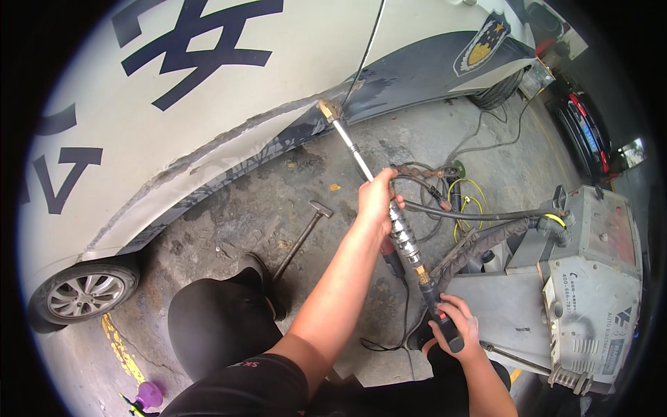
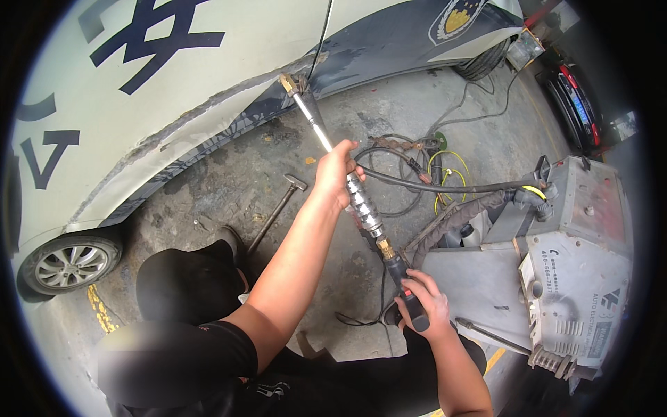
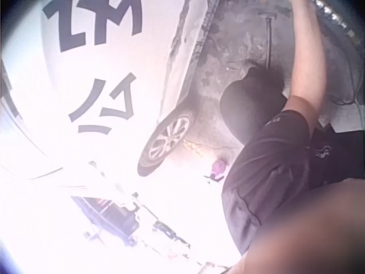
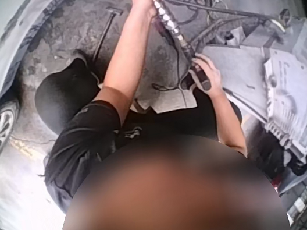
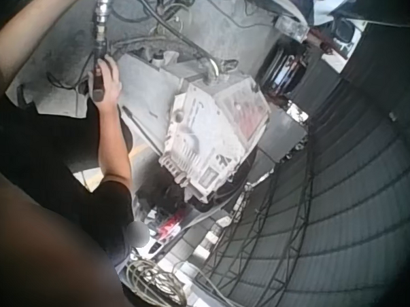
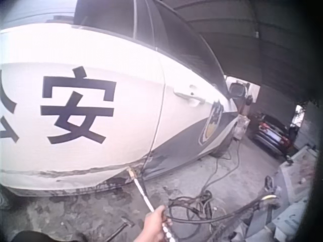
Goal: The person uses a pneumatic dent puller attached to the side panel of a white police car to pull out a dent. They repeatedly apply the tool along the damaged area and occasionally tap the panel with a hammer to adjust the metal.
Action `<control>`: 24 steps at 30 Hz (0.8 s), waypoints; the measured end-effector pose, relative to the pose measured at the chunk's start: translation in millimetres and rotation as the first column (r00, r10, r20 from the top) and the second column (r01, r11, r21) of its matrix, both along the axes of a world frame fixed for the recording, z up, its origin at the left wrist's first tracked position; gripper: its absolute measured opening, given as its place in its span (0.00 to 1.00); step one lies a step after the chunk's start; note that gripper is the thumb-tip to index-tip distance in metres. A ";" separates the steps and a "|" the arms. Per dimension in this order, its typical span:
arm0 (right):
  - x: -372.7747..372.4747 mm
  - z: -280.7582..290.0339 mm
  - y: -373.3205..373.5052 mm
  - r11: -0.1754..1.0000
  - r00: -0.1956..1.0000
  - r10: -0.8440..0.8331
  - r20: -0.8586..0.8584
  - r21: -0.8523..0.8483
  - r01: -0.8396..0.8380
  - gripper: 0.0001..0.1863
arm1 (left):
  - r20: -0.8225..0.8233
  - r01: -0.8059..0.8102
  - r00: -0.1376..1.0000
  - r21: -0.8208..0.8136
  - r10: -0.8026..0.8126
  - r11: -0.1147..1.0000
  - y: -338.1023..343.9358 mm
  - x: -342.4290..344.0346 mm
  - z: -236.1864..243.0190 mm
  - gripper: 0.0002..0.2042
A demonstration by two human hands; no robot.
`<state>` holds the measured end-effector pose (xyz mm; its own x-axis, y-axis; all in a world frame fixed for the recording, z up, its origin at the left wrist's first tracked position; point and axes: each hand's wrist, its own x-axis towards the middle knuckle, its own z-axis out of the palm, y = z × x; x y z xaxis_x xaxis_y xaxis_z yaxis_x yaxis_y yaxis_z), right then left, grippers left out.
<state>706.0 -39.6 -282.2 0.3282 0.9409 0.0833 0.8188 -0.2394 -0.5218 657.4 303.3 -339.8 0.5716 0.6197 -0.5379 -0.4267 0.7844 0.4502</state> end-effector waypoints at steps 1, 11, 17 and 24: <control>-0.2 0.3 0.0 1.000 1.000 0.005 0.005 0.010 -0.005 0.24 | -0.003 -0.003 1.000 0.005 0.003 1.000 -0.1 0.0 0.0 0.15; 0.4 -0.5 -1.5 0.999 1.000 0.016 0.018 0.037 -0.017 0.22 | -0.023 0.008 1.000 0.016 -0.007 1.000 0.1 -0.7 0.6 0.17; 0.3 -2.0 -1.7 0.998 1.000 0.023 0.012 0.066 -0.024 0.22 | -0.031 0.012 0.999 0.020 -0.012 1.000 0.3 -1.7 1.3 0.18; 0.9 -3.7 -3.2 0.996 0.998 0.047 0.032 0.077 -0.049 0.22 | 0.001 -0.045 0.999 0.006 0.045 0.999 -0.3 -2.0 4.3 0.13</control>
